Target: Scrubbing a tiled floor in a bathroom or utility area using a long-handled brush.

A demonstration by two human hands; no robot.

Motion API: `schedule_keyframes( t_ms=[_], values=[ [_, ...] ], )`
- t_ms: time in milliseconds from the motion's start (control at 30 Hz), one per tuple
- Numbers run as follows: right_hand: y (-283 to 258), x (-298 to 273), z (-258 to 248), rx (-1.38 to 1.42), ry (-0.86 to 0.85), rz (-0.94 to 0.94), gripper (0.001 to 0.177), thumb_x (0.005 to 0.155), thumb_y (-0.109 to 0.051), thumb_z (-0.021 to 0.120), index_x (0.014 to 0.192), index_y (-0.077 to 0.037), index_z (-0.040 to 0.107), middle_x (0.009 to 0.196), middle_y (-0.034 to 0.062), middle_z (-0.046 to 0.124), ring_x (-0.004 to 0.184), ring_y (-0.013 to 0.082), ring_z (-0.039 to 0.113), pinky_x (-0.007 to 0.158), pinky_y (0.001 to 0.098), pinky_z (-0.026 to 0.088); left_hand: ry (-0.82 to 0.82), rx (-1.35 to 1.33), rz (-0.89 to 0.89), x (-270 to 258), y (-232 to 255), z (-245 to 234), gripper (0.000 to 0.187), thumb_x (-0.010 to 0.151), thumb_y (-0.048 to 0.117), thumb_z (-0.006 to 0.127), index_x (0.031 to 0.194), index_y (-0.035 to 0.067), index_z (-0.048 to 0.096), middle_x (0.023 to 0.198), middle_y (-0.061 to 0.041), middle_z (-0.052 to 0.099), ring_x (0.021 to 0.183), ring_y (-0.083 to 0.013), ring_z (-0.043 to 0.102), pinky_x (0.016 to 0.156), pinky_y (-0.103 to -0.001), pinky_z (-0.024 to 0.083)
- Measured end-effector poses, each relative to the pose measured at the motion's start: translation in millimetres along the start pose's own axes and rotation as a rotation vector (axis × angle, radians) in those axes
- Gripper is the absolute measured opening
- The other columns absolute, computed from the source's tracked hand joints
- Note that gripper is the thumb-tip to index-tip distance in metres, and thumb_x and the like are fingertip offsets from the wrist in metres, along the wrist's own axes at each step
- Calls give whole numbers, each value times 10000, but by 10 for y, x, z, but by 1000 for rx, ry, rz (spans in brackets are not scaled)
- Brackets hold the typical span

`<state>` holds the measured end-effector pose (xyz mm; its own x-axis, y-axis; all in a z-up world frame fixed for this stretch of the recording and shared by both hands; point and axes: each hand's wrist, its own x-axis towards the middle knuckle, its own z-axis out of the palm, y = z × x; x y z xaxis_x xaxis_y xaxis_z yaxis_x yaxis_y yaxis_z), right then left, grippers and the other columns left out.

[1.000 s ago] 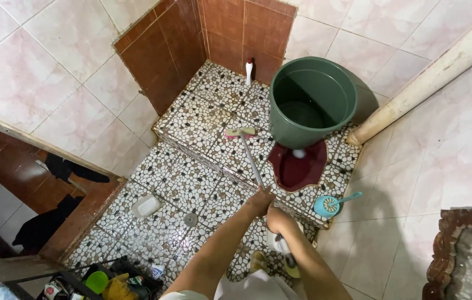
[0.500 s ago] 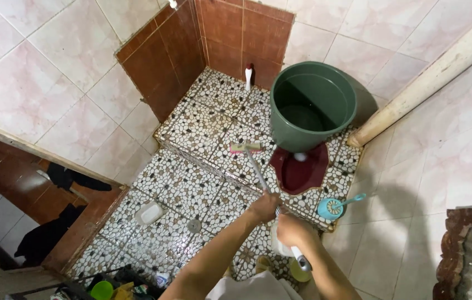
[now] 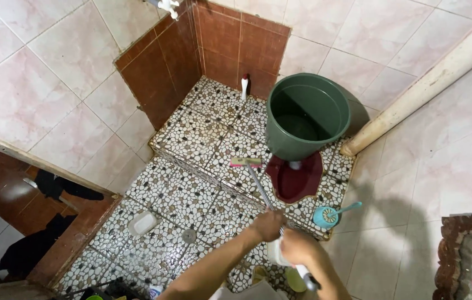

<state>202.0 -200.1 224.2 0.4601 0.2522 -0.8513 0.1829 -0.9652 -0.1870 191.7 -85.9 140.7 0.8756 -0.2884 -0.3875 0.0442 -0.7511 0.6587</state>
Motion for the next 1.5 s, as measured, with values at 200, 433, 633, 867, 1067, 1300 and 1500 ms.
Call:
schedule_keyframes(
  t_ms=[200, 433, 633, 867, 1067, 1300, 1500],
  values=[
    [-41, 416, 97, -20, 1, 165, 264, 1072, -224, 384, 1051, -99, 616, 739, -35, 520, 551, 69, 461, 483, 229, 369, 15, 36, 3, 421, -418, 331, 336, 950, -107, 584, 1191, 91, 708, 1395, -166, 543, 1493, -518, 220, 1211, -548, 348],
    [67, 1006, 482, -102, 1, 122, 434, 1044, -77, 405, 1471, 5, 411, 1047, 101, 684, 721, 147, 631, 602, 299, 480, -112, 174, 22, 493, -639, 420, 365, 957, -125, 481, 1272, 2, 615, 1656, -271, 138, 1472, -606, 16, 1192, -646, 208],
    [205, 365, 175, 98, -77, 118, 352, 1030, -193, 397, 1255, 59, 495, 1119, 230, 696, 623, 269, 769, 442, 352, 569, -153, 83, 135, 378, -323, 451, 361, 932, -20, 566, 1277, 43, 651, 1310, -215, 553, 1343, -409, 481, 1263, -641, 20],
    [186, 1176, 470, -22, 11, 100, 208, 1000, -144, 397, 970, -101, 599, 789, 52, 622, 633, 171, 605, 527, 322, 438, -21, 72, 143, 843, -941, 739, 465, 818, -158, 571, 1181, 86, 729, 1300, -197, 585, 1246, -406, 587, 1265, -649, -21],
    [-118, 335, 134, 101, -84, 115, 336, 1052, -236, 411, 1300, -18, 471, 980, 139, 713, 644, 199, 741, 490, 297, 568, -76, 104, 92, 322, -560, 397, 449, 890, -55, 539, 1280, 117, 681, 1329, -194, 616, 1265, -355, 591, 1265, -648, 42],
    [-283, 656, 199, -45, 67, -215, 477, 963, -224, 475, 1230, 145, 615, 1123, 326, 708, 1071, 429, 708, 854, 525, 590, 273, 197, 94, 75, -879, 142, 254, 885, 80, 615, 1072, 100, 786, 1205, -125, 718, 1241, -421, 639, 1227, -633, 166],
    [-432, 1325, 582, -80, 93, -250, 506, 986, -258, 452, 1271, 152, 536, 1119, 303, 713, 1072, 393, 717, 850, 502, 585, 282, 154, -3, 26, -1408, 45, 225, 920, 114, 617, 1098, 111, 755, 1279, -116, 684, 1292, -458, 578, 1138, -637, 393]
  ],
)
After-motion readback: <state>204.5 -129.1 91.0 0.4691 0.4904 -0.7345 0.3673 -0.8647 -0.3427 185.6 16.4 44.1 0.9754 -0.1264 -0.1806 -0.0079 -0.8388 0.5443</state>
